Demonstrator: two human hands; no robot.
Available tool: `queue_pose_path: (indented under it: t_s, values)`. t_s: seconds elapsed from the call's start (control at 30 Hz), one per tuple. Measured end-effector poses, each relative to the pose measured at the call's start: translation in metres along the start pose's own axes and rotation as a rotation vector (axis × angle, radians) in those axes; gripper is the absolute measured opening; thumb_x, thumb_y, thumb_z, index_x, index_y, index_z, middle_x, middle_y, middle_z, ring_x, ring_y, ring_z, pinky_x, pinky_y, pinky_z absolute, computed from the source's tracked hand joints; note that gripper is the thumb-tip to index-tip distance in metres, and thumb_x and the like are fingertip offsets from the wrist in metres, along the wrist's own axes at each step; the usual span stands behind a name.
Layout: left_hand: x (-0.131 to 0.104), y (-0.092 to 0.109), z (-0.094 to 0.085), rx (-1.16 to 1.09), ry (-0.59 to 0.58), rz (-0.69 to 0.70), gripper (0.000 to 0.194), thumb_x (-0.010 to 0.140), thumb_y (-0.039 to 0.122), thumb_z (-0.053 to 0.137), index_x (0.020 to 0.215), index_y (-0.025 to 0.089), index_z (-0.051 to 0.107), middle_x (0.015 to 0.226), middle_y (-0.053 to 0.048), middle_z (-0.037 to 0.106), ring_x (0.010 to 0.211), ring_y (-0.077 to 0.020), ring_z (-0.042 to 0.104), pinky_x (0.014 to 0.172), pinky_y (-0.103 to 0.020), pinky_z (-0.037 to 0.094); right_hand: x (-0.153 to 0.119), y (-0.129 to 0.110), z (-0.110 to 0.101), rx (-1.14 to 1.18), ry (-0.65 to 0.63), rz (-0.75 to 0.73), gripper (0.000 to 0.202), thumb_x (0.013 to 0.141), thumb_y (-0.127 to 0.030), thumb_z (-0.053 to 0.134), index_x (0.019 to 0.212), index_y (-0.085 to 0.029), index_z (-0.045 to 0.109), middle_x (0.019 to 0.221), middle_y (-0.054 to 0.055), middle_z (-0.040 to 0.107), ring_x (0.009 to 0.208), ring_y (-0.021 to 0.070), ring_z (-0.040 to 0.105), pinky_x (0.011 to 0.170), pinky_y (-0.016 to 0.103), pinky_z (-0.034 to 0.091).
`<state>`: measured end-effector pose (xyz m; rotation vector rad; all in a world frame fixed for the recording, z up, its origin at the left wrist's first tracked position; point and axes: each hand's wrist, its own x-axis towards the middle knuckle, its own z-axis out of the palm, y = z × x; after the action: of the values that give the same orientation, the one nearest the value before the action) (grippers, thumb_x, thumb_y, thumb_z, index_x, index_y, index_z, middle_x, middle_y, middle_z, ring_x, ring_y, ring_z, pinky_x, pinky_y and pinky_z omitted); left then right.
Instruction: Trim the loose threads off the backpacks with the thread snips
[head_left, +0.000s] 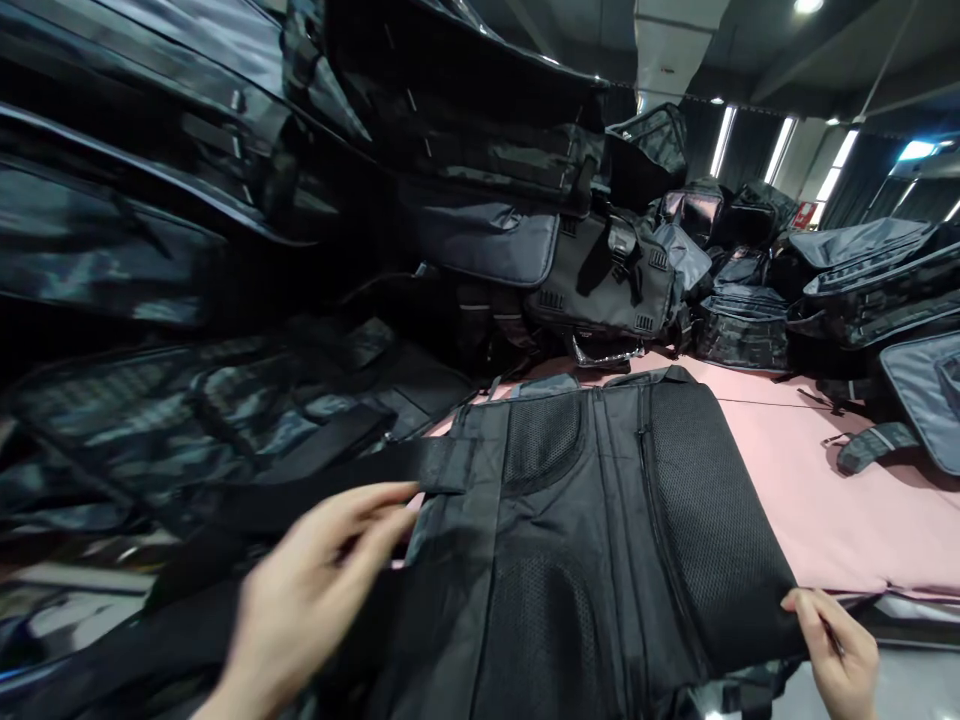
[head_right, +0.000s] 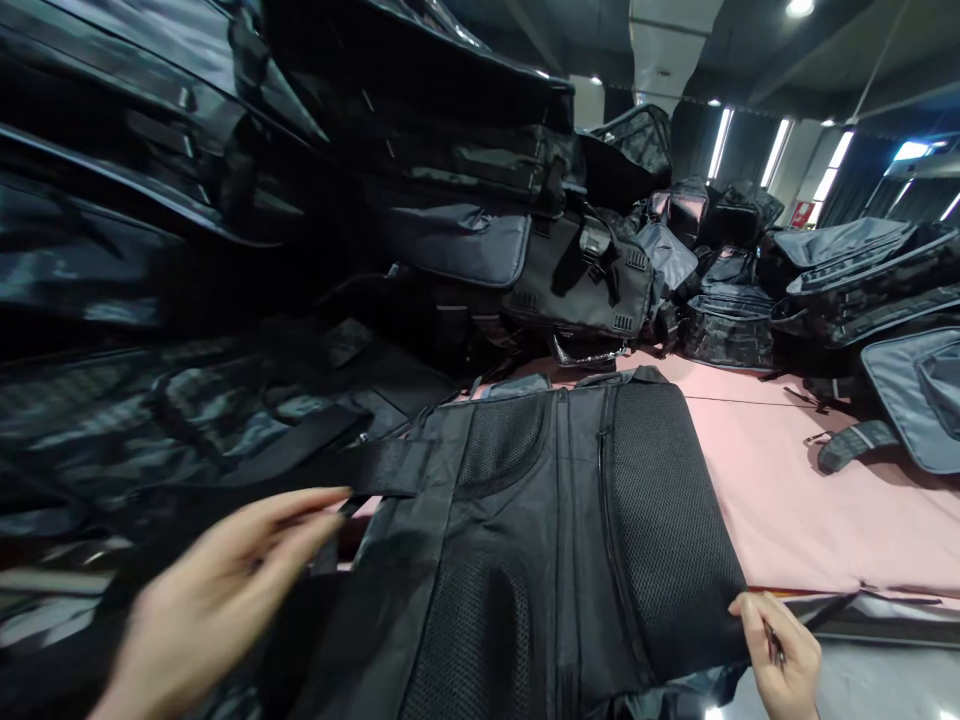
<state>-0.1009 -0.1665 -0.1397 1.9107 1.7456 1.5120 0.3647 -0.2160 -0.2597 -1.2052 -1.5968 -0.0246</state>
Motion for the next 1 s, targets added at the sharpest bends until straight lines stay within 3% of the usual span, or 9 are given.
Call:
queue_pose_path:
  t_s: [0.07,0.13,0.27,0.4,0.63,0.77,0.83,0.93,1.0]
  values:
    - [0.005,-0.004,0.032,0.119,-0.195,0.196,0.04,0.079,0.053,0.054,0.102,0.022,0.064,0.1,-0.004,0.066,0.084,-0.0186,0.064,0.077,-0.026,0.051,-0.007,-0.001,-0.002,-0.002,-0.008,0.004,0.013,0.083,-0.019,0.056,0.073,-0.019,0.064,0.068,0.004,0.066,0.059,0.0178,0.065,0.055,0.022,0.052]
    - [0.007,-0.007,0.063,0.271,-0.302,0.298,0.039,0.086,0.045,0.045,0.113,0.02,0.059,0.113,-0.01,0.062,0.099,-0.0235,0.06,0.085,-0.034,0.049,-0.015,-0.002,-0.004,0.003,-0.018,0.013,0.013,0.083,-0.017,0.055,0.073,-0.019,0.064,0.068,0.004,0.066,0.059,0.0182,0.064,0.055,0.023,0.052]
    - [0.006,-0.013,0.095,0.555,-0.349,0.315,0.031,0.089,0.029,0.036,0.101,0.017,0.062,0.097,-0.011,0.063,0.08,-0.0228,0.061,0.069,-0.032,0.049,-0.023,-0.005,-0.005,0.013,-0.038,0.022,0.013,0.083,-0.016,0.054,0.075,-0.019,0.063,0.07,0.004,0.066,0.06,0.0188,0.064,0.055,0.025,0.051]
    - [0.004,-0.012,0.088,0.513,-0.298,0.268,0.033,0.09,0.033,0.035,0.073,0.019,0.06,0.076,-0.007,0.06,0.071,-0.0195,0.057,0.066,-0.029,0.044,-0.023,-0.004,-0.005,0.011,-0.032,-0.004,0.012,0.084,-0.013,0.053,0.079,-0.02,0.062,0.072,0.003,0.066,0.063,0.0185,0.064,0.056,0.025,0.051]
    - [-0.006,0.012,0.062,-0.346,-0.304,-0.142,0.026,0.083,0.041,0.05,0.07,0.019,0.054,0.065,-0.001,0.056,0.063,-0.0143,0.054,0.062,-0.024,0.045,-0.023,-0.008,-0.005,0.003,-0.014,-0.024,0.012,0.083,-0.013,0.053,0.077,-0.019,0.061,0.07,0.002,0.066,0.062,0.0172,0.064,0.06,0.025,0.051]
    - [-0.007,0.025,0.068,-0.513,-0.133,-0.225,0.021,0.076,0.038,0.062,0.071,0.017,0.058,0.091,-0.005,0.062,0.086,-0.0171,0.058,0.08,-0.027,0.046,-0.017,-0.015,-0.01,-0.01,-0.07,0.01,0.017,0.085,-0.017,0.051,0.073,-0.019,0.062,0.068,0.003,0.065,0.059,0.0168,0.063,0.054,0.022,0.05]
    - [-0.005,0.031,0.074,-0.636,-0.14,-0.297,0.023,0.075,0.039,0.064,0.074,0.017,0.059,0.099,-0.007,0.063,0.095,-0.0198,0.059,0.088,-0.031,0.046,-0.011,-0.016,-0.013,-0.059,-0.106,0.019,0.019,0.086,-0.02,0.05,0.072,-0.018,0.063,0.068,0.004,0.066,0.059,0.0162,0.064,0.053,0.02,0.05]
    - [0.0,0.04,0.082,-0.855,-0.163,-0.432,0.026,0.075,0.042,0.066,0.075,0.017,0.058,0.084,-0.005,0.066,0.089,-0.0194,0.062,0.086,-0.033,0.048,0.005,-0.021,-0.016,-0.156,-0.112,0.034,0.018,0.087,-0.027,0.052,0.076,-0.018,0.064,0.069,0.004,0.066,0.058,0.0139,0.063,0.055,0.017,0.049]
    - [0.003,0.044,0.083,-0.934,-0.103,-0.442,0.026,0.073,0.041,0.068,0.074,0.018,0.057,0.079,-0.002,0.065,0.084,-0.0178,0.063,0.082,-0.031,0.05,0.024,-0.032,-0.014,-0.197,-0.152,0.123,0.018,0.086,-0.034,0.055,0.088,-0.018,0.062,0.075,0.004,0.067,0.063,0.0137,0.064,0.057,0.016,0.049]
